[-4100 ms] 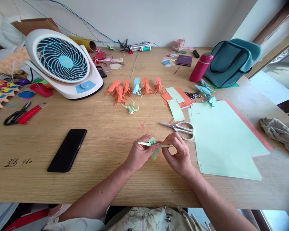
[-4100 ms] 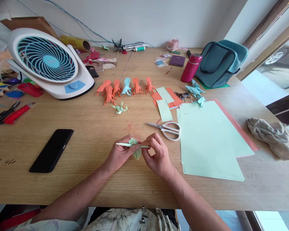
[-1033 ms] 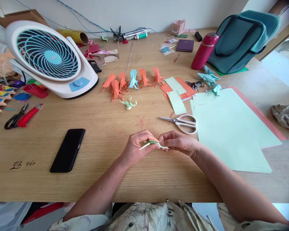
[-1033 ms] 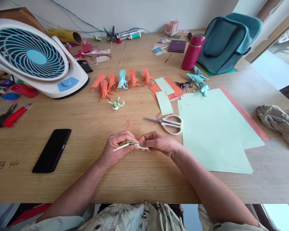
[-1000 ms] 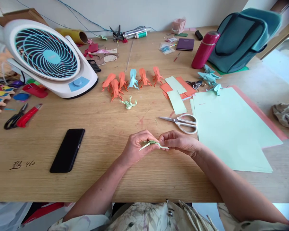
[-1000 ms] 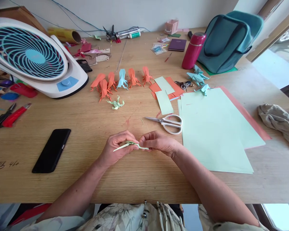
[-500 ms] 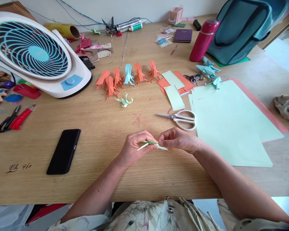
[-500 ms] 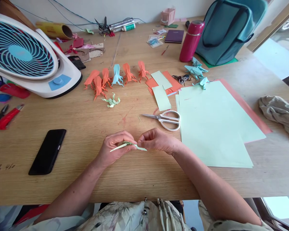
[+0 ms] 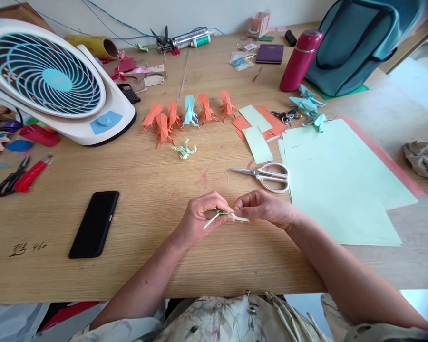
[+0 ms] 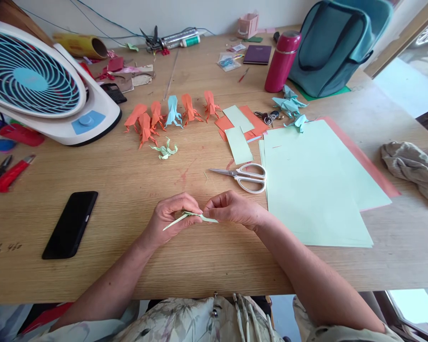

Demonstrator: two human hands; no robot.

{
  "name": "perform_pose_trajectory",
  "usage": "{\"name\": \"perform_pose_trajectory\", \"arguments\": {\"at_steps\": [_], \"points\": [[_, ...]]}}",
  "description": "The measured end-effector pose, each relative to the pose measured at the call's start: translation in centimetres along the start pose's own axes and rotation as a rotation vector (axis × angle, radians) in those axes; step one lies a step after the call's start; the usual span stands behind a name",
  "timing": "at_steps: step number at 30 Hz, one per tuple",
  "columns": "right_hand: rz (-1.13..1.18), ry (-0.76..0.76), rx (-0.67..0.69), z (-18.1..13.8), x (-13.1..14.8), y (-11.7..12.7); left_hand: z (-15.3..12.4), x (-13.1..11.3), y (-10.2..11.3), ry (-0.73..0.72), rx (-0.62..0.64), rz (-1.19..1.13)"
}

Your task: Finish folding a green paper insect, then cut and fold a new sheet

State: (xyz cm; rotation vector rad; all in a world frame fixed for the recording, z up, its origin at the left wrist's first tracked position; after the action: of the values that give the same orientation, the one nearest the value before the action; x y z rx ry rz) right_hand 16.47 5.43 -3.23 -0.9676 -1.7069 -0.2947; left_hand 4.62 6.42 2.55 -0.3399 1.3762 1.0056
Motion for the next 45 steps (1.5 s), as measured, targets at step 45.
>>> {"name": "perform_pose_trajectory", "arguments": {"at_steps": [45], "points": [[0.062, 0.022, 0.051, -0.25, 0.17, -0.49, -0.28, -0.74, 0.30, 0.009, -0.054, 0.077]]}}
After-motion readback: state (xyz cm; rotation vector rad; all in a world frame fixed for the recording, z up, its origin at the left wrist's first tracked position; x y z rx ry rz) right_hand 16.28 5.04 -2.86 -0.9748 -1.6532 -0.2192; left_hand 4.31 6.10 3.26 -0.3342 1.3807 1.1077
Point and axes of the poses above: each hand's wrist, its own z-axis towards the middle knuckle, its own y-axis out of the back of the hand, x = y × z, the point moved 9 cm from there along z, towards the middle knuckle, and after that the axes turned 8 degrees about x, right-handed, at the moved point
